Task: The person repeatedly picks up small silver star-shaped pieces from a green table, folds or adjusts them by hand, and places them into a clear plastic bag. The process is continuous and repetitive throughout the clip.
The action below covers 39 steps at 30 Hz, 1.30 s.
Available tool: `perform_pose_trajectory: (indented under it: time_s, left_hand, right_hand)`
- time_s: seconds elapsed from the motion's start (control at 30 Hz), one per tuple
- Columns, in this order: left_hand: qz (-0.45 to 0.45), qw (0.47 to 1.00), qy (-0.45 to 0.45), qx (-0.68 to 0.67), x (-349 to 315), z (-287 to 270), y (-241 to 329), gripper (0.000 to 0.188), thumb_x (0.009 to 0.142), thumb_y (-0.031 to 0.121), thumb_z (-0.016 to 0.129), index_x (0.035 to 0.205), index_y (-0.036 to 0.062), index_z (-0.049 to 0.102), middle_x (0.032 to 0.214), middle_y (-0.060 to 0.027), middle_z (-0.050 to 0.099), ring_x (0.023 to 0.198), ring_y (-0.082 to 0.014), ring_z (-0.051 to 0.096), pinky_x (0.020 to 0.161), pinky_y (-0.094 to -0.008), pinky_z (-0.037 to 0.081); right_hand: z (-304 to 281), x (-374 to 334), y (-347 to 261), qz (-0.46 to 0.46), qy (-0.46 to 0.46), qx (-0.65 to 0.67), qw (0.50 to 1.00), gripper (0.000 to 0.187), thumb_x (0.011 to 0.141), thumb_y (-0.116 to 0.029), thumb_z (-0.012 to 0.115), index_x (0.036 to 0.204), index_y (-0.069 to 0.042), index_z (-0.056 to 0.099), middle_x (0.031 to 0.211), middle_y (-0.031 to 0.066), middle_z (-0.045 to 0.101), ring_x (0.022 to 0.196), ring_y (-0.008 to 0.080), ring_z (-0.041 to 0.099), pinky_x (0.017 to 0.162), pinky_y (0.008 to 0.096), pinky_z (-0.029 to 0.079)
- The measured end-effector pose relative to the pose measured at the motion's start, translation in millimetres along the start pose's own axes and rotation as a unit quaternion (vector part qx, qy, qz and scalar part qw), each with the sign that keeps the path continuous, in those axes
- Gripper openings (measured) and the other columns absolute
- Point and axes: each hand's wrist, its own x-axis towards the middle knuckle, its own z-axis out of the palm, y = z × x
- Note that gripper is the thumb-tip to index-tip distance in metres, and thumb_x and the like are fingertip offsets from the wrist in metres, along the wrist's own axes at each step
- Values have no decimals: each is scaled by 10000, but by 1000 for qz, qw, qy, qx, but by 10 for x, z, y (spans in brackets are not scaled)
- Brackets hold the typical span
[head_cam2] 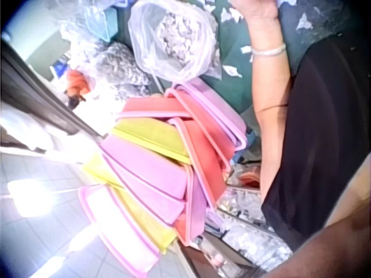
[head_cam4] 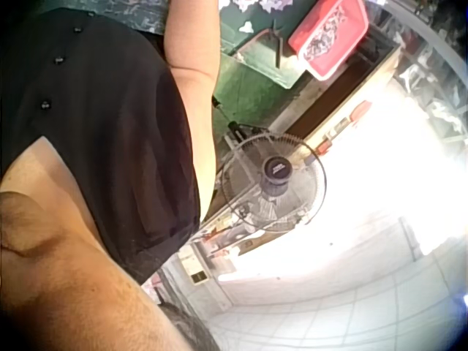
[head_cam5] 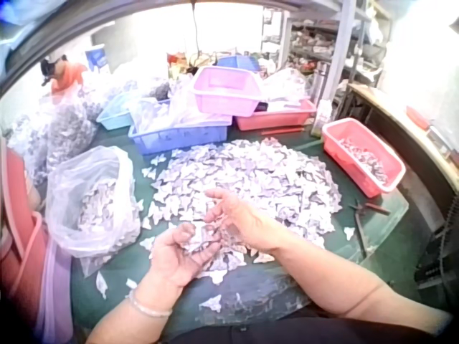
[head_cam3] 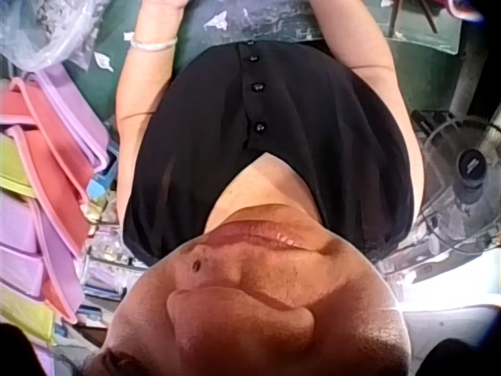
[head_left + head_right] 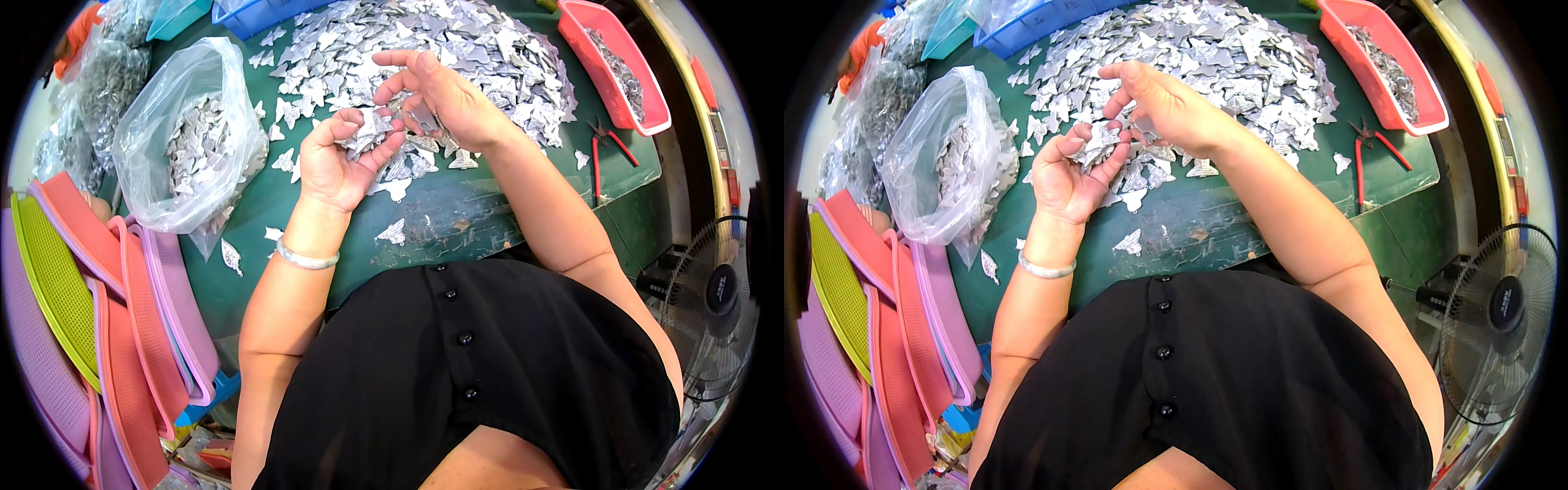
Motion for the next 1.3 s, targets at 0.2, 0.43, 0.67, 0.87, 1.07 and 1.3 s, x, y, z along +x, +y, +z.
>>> perform_pose_trajectory:
  time_s: [0.2, 0.43, 0.67, 0.87, 1.07, 1.3]
  left_hand:
    - [4, 1000, 27, 12, -38, 97, -2, 247, 742, 102, 494, 934, -50, 527, 949, -172, 518, 906, -390, 534, 815, -456, 482]
    - [-16, 1000, -7, 22, -22, 43, -13, 246, 792, 133, 499, 937, -61, 539, 970, -154, 524, 897, -387, 547, 796, -439, 495]
    - [-27, 999, -25, 34, -71, 81, -18, 239, 821, 146, 475, 931, -56, 538, 989, -151, 542, 893, -388, 555, 781, -435, 502]
    - [-4, 999, -29, 40, -55, 45, -21, 286, 850, 190, 458, 1025, -36, 467, 1039, -119, 505, 949, -340, 525, 796, -459, 495]
    - [8, 999, 2, 34, -63, 43, -55, 326, 891, 234, 427, 1137, 25, 393, 1133, -113, 480, 1065, -292, 475, 854, -480, 446]
    - [11, 997, -59, 46, -80, 85, -58, 318, 904, 303, 397, 1114, 66, 425, 1028, -70, 504, 1002, -272, 499, 810, -486, 465]
  right_hand:
    - [-84, 22, -71, 51, 7, 92, 994, 464, 778, -85, 453, 1227, -11, 365, 1013, 100, 529, 620, 63, 456, 448, 159, 315]
    - [-20, 52, -137, 18, 5, 101, 995, 475, 739, 28, 483, 1202, 3, 380, 1044, 111, 515, 613, 42, 442, 478, 167, 366]
    - [111, 129, -165, -69, 74, -159, 982, 381, 784, -2, 474, 1164, -25, 448, 1066, 86, 545, 688, 95, 543, 555, 186, 455]
    - [200, 110, -195, -157, 53, -345, 924, 373, 776, 21, 471, 1145, -35, 468, 1063, 110, 565, 821, 155, 609, 633, 277, 503]
    - [321, 82, -246, -177, -20, -444, 878, 417, 744, 75, 444, 1141, -52, 478, 1038, 126, 571, 843, 220, 632, 702, 305, 500]
    - [328, 85, -214, -148, -29, -238, 960, 399, 789, 78, 371, 1158, -44, 462, 1082, 100, 562, 884, 174, 619, 641, 265, 496]
